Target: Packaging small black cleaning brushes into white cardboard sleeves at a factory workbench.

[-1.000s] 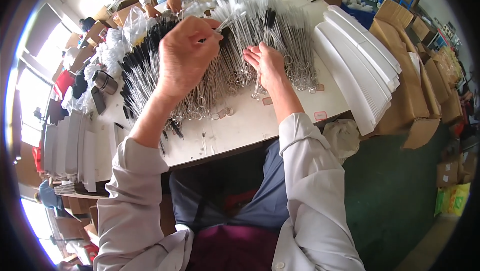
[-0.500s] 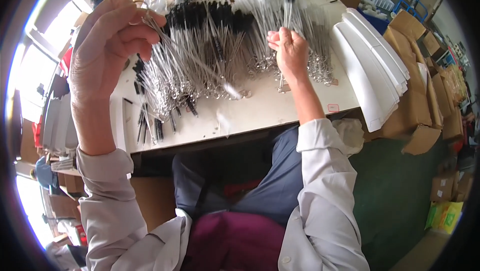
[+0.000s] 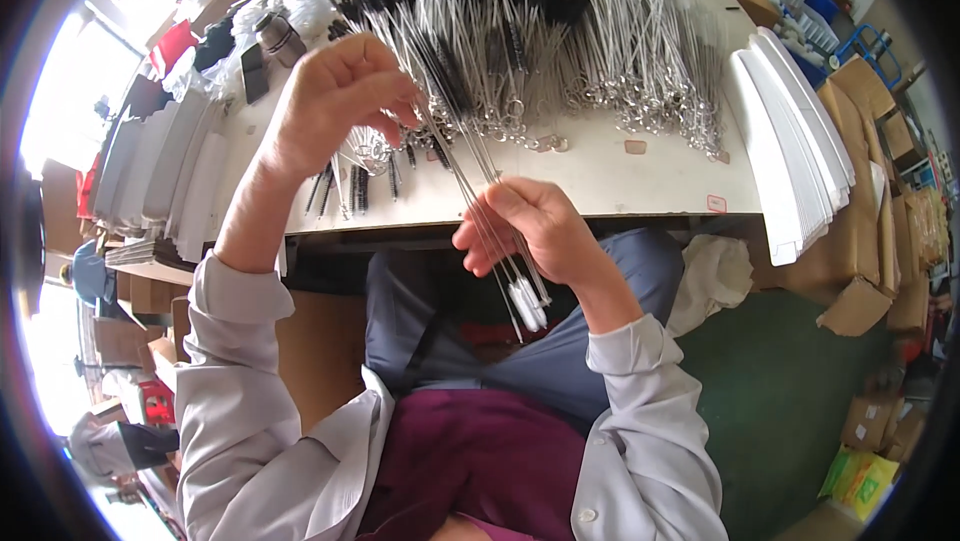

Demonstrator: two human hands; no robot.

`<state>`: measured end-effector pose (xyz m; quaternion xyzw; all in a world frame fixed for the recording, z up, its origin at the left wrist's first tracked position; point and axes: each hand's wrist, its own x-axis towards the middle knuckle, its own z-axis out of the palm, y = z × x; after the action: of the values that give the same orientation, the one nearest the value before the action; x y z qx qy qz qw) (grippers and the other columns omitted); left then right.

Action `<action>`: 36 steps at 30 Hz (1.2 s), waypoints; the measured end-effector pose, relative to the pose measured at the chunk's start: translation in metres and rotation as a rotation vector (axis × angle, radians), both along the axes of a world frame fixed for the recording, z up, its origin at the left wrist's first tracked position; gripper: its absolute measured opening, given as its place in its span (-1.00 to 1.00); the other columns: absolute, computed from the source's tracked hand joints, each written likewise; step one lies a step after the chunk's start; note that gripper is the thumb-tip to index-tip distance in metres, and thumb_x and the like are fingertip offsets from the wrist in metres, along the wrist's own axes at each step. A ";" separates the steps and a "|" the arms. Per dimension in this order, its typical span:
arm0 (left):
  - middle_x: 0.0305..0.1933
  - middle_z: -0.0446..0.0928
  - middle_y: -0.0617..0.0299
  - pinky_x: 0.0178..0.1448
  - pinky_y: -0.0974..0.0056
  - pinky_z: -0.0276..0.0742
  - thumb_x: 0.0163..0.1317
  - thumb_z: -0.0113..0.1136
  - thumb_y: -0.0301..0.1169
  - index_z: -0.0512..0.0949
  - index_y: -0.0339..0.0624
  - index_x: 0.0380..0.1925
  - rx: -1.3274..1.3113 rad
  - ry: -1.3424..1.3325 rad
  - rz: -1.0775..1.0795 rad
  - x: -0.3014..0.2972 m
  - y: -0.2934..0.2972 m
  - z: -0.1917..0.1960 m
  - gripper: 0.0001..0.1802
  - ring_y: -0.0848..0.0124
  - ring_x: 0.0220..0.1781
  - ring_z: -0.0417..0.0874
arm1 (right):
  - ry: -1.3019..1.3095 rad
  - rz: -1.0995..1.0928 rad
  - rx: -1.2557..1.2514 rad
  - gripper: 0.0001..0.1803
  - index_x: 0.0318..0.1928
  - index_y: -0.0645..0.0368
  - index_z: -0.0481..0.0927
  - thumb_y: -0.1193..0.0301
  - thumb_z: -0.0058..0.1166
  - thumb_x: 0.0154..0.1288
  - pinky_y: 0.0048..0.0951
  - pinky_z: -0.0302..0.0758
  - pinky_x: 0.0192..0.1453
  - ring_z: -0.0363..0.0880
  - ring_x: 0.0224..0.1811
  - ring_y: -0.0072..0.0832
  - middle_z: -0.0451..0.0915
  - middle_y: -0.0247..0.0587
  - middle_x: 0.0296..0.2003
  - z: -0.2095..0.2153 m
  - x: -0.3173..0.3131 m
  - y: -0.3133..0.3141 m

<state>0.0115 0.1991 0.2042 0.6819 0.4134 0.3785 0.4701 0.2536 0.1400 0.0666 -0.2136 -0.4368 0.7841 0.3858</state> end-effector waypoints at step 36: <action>-0.14 0.66 -0.05 -0.11 0.04 0.65 0.18 0.44 -0.39 0.60 -0.29 -0.09 0.637 0.802 0.485 -0.098 -0.091 -0.119 -0.66 -0.07 -0.16 0.71 | -0.519 -0.041 0.058 -0.42 -0.15 0.25 0.71 -0.02 -0.11 0.66 -0.59 0.14 -0.51 0.17 -0.57 -0.80 0.26 -0.59 -0.63 -0.057 -0.039 -0.062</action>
<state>-0.0870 0.1081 0.0853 0.7660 0.5698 0.2930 -0.0531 0.2143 0.0784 0.0099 -0.4052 -0.5389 0.6824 0.2825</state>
